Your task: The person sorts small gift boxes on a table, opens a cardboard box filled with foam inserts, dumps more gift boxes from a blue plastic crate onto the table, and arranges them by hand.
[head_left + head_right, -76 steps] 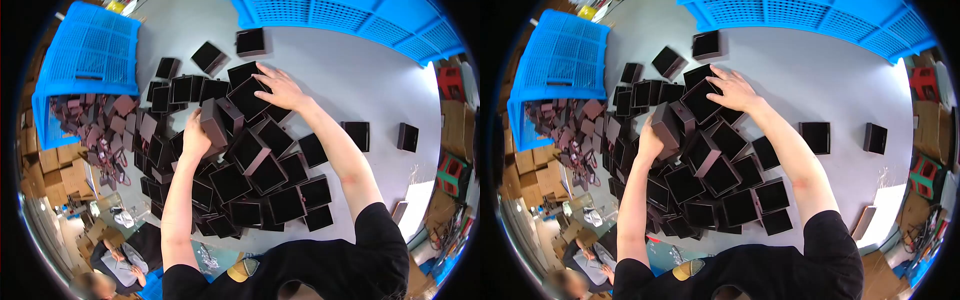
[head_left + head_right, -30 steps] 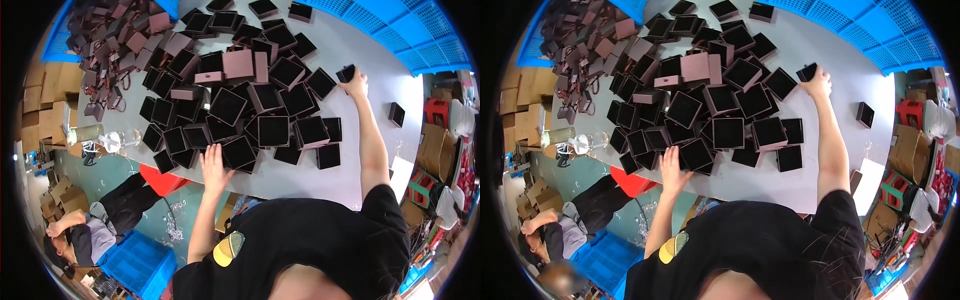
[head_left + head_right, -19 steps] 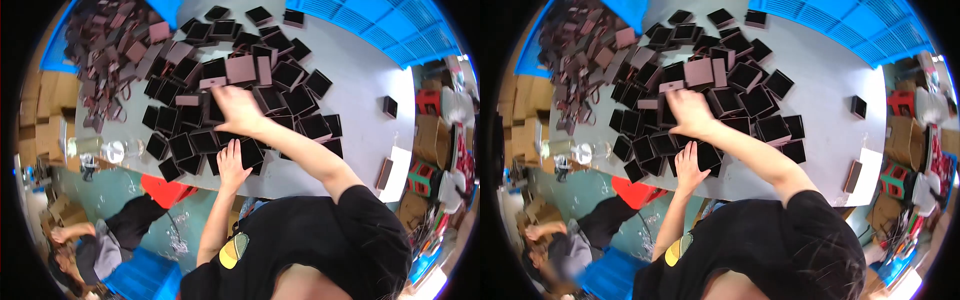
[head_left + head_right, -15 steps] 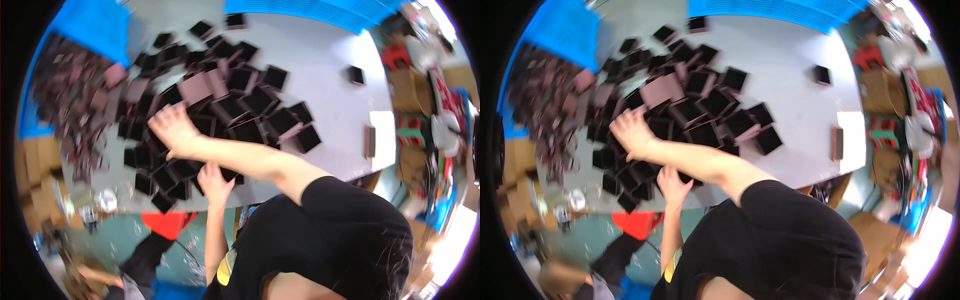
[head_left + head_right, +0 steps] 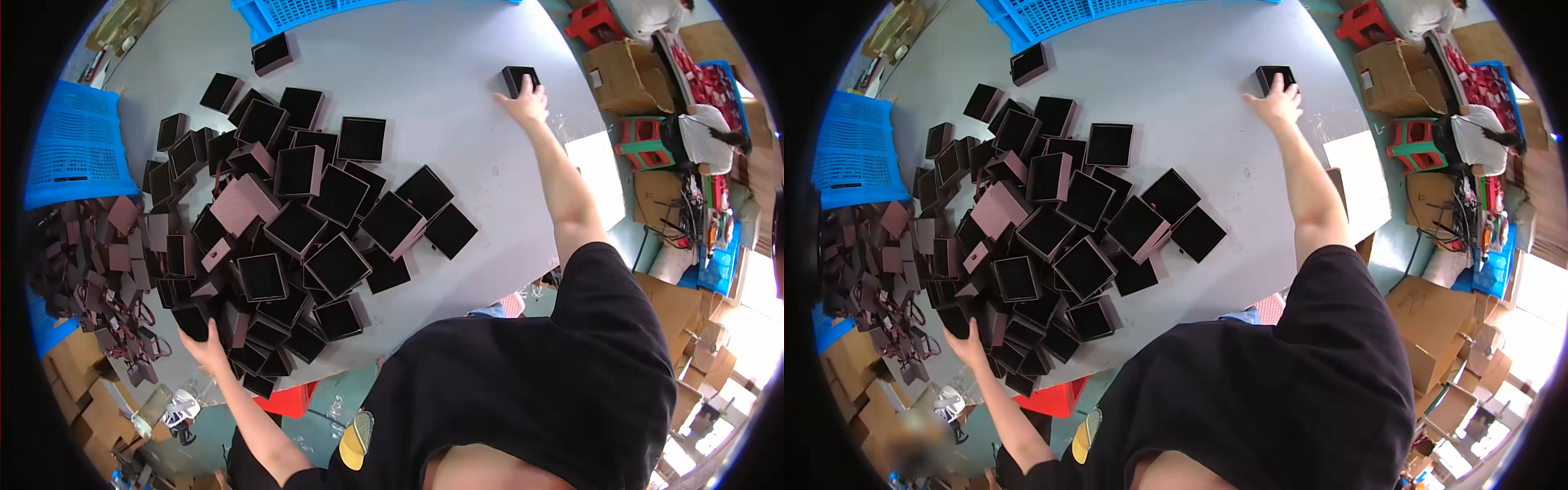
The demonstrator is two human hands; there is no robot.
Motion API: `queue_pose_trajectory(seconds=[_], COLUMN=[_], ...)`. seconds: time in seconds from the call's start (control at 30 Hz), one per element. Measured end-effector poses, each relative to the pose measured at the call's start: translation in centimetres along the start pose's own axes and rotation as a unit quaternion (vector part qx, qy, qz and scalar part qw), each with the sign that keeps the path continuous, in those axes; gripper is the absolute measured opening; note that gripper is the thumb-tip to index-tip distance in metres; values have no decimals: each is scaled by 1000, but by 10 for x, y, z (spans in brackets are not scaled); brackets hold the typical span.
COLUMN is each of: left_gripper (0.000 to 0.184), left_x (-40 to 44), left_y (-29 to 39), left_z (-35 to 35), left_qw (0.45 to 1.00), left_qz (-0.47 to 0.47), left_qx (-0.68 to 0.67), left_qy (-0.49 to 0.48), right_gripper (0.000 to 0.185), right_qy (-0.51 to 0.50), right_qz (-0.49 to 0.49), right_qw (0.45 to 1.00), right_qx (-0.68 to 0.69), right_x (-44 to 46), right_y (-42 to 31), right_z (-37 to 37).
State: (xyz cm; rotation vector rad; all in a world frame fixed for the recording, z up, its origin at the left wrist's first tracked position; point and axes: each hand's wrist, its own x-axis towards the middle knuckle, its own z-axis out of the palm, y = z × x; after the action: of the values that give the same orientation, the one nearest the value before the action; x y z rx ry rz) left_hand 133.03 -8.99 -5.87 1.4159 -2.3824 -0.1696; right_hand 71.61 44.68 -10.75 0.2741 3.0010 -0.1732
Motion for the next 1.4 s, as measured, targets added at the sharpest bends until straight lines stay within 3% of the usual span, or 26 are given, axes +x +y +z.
queue_pose_trajectory(seconds=[0.03,0.1,0.17,0.23,0.27,0.3,0.4,0.43,0.5,0.7,1.0,1.1,1.2,1.27,1.4], left_gripper=[84,78,73,63,60,57,46,44,37,31,36,38,36,34,46], left_x=[11,18,21,15,0,-15,-70,-91,-126,-207,-195,-192,-191,-190,-188], left_y=[-23,29,18,52,91,116,183,208,228,273,297,307,310,314,333], left_z=[15,2,4,6,-6,-9,-19,-22,-18,-8,11,18,25,29,38], left_qw=[1000,988,996,998,997,995,983,982,963,906,903,914,924,925,900], left_qz=[11,-23,-5,47,72,99,169,141,209,305,348,324,318,318,383], left_qx=[9,142,83,18,25,-5,-71,-119,-154,-179,-187,-192,-169,-167,-132], left_qy=[-14,-48,-10,24,18,26,-9,-42,-75,-233,-169,-149,-129,-124,-159], right_gripper=[108,110,94,82,64,59,35,29,28,25,29,42,45,44,47], right_qy=[-10,-29,46,118,219,246,236,247,230,137,80,-15,10,-10,-29], right_qz=[14,41,14,-27,-68,-117,-203,-215,-281,-344,-382,-415,-508,-520,-527], right_qw=[1000,998,999,992,973,961,942,937,918,916,907,882,845,841,836], right_qx=[0,24,5,-27,-4,40,126,123,162,155,160,222,165,151,152], right_x=[14,33,35,44,42,42,20,10,-17,-146,-231,-237,-237,-238,-236], right_y=[9,18,19,29,34,40,55,58,67,73,75,72,62,51,31], right_z=[5,24,43,47,51,51,52,56,63,53,47,38,27,23,21])
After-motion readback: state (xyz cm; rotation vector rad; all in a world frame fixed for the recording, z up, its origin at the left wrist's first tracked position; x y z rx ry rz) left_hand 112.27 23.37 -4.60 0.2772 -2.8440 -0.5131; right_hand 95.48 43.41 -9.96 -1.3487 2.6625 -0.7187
